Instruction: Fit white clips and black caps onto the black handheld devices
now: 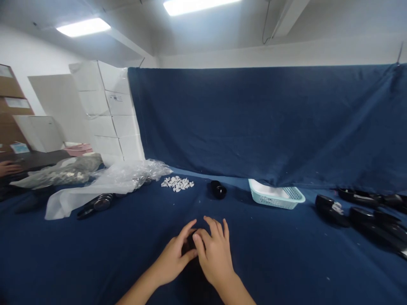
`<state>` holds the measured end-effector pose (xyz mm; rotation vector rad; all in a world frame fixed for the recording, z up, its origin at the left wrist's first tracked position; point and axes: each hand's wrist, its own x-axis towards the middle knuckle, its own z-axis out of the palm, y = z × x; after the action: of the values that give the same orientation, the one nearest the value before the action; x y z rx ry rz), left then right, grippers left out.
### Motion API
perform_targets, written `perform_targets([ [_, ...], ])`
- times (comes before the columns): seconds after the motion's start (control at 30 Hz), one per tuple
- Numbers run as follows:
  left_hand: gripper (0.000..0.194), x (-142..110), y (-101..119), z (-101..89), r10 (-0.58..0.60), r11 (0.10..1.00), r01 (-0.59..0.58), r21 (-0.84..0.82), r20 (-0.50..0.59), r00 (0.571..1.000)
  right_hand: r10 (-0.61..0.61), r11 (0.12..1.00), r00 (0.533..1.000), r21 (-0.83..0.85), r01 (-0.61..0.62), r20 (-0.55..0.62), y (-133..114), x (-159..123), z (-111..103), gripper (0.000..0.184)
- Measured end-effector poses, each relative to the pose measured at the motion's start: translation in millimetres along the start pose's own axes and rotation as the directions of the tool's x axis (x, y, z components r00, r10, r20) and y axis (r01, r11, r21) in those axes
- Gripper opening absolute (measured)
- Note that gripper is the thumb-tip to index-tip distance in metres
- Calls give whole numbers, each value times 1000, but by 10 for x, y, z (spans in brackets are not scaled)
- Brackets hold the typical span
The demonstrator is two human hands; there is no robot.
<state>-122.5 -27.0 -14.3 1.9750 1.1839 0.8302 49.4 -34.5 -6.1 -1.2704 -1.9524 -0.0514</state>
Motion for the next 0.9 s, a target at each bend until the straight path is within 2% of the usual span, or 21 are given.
perform_targets([
  [0.43,76,-10,20,7,-13,1000,13,-6,2,1000,28,997,1000,-72,-29,-9,95,23,-27,31],
  [0.67,78,-11,26,-8,-29,999,29,23,10,1000,30,998,999,53,-29,-30,188,-15,-24,38],
  [0.9,77,-5,18,-5,-8,1000,8,4,14,1000,-7,995,999,105,2,53,116,-15,-90,36],
])
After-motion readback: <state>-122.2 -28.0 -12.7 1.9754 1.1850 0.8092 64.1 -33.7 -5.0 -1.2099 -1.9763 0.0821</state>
